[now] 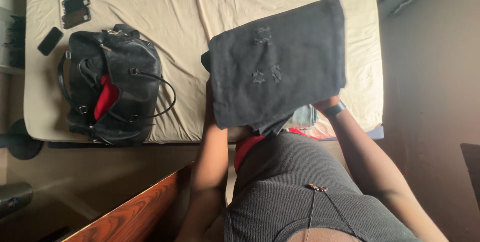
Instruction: The person opens a wardrobe door and puts folded clothes from the bed into the wardrobe by hand.
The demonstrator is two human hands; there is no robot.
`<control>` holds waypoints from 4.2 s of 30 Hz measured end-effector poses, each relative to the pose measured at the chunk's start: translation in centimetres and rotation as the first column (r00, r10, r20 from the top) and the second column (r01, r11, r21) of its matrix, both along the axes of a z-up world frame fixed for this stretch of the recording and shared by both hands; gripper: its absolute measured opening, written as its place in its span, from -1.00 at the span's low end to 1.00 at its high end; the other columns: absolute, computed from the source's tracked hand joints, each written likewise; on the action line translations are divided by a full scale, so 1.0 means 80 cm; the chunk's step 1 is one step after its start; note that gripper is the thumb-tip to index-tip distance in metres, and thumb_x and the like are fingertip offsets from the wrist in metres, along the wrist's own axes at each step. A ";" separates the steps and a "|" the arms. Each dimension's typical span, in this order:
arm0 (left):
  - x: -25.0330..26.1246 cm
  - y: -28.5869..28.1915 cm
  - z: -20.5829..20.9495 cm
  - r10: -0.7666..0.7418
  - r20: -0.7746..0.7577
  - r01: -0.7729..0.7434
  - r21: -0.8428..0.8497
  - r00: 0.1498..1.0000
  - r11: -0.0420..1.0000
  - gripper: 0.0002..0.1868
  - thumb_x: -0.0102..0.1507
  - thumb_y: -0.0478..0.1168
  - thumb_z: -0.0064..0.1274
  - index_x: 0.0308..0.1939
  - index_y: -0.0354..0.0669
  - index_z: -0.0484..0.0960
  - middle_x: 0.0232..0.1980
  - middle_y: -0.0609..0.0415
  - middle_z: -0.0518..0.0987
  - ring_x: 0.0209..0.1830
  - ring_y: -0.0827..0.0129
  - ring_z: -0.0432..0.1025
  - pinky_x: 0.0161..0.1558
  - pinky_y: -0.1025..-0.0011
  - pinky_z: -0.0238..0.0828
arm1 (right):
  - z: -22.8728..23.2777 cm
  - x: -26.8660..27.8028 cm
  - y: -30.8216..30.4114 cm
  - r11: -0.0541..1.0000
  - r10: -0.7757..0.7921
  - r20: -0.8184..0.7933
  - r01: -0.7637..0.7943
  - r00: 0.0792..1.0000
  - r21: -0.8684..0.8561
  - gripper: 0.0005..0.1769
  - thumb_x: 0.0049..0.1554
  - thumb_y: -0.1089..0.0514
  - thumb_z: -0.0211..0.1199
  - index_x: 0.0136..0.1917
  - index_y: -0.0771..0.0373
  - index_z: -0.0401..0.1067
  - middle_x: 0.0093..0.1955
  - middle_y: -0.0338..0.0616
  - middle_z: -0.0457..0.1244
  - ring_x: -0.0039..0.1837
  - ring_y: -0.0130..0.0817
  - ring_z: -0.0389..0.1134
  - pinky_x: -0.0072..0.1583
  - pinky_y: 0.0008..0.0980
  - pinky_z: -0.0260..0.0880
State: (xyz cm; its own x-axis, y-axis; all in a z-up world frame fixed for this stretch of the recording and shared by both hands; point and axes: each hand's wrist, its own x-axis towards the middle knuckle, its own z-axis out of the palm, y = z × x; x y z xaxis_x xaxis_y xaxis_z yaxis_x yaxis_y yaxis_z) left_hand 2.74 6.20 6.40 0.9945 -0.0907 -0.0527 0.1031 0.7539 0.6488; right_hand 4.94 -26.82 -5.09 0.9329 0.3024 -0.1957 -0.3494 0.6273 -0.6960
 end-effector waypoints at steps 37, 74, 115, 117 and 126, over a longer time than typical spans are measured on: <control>0.176 -0.010 -0.243 -0.836 -0.315 0.885 0.286 0.449 0.367 -0.29 0.20 0.00 0.14 0.34 -0.35 0.45 0.22 -0.06 0.57 0.20 0.21 0.45 0.26 0.27 0.36 | 0.026 -0.064 -0.066 0.734 -0.384 -0.088 0.247 0.919 -0.632 -0.42 0.03 0.27 0.35 0.29 0.60 0.41 0.11 0.06 0.37 0.09 -0.22 0.42 0.18 -0.29 0.43; -0.264 -0.389 -0.172 -0.951 -0.297 0.996 0.037 0.090 0.083 -0.17 0.08 -0.22 0.29 0.41 -0.27 0.33 0.19 -0.06 0.53 0.16 0.20 0.48 0.20 0.26 0.45 | -0.010 -0.745 -0.082 0.191 -0.958 -0.212 0.981 0.193 0.028 0.00 -0.02 -0.36 0.41 0.52 0.17 0.22 0.40 -0.22 0.26 0.39 -0.26 0.28 0.39 -0.19 0.25; -0.831 -0.906 -0.208 -0.425 0.065 -0.240 0.744 -0.903 0.624 -0.17 0.21 0.25 0.10 0.49 0.18 0.18 0.59 -0.06 0.16 0.55 -0.22 0.03 0.34 -0.40 0.01 | -0.115 -0.952 -0.341 -0.078 -0.723 0.298 -0.355 -0.624 -0.932 0.18 0.10 -0.33 0.44 0.62 0.39 -0.08 0.64 0.34 -0.17 0.64 0.25 -0.15 0.59 0.05 -0.15; -0.820 -0.896 -0.226 -0.439 0.012 -0.253 0.803 -0.898 0.540 -0.12 0.14 0.18 0.15 0.47 0.11 0.18 0.58 -0.05 0.14 0.58 -0.12 -0.02 0.37 -0.30 -0.04 | -0.088 -0.921 -0.324 -0.198 -0.721 0.404 -0.391 -0.564 -0.899 0.17 0.10 -0.17 0.39 0.68 0.39 -0.16 0.65 0.51 -0.36 0.64 0.40 -0.28 0.56 0.10 -0.20; -0.749 -0.808 -0.220 -0.643 0.377 0.081 0.894 -0.667 0.440 -0.24 0.24 -0.14 0.03 0.50 -0.29 0.23 0.54 -0.17 0.27 0.62 0.01 0.06 0.57 -0.01 -0.08 | 0.056 -0.865 -0.264 -0.439 -0.860 0.511 -0.528 0.011 -0.727 -0.12 0.09 0.21 0.34 0.62 0.30 0.11 0.73 0.35 -0.30 0.73 0.34 -0.32 0.61 0.31 -0.30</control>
State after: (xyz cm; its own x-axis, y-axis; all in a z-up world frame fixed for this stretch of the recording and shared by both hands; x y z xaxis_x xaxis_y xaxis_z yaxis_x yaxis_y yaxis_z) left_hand -57.20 -58.40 -11.21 -0.6317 -0.7121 0.3064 -0.4883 0.6724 0.5562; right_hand -64.23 -47.97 -0.59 -0.3152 -0.8835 0.3466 -0.9263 0.2069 -0.3149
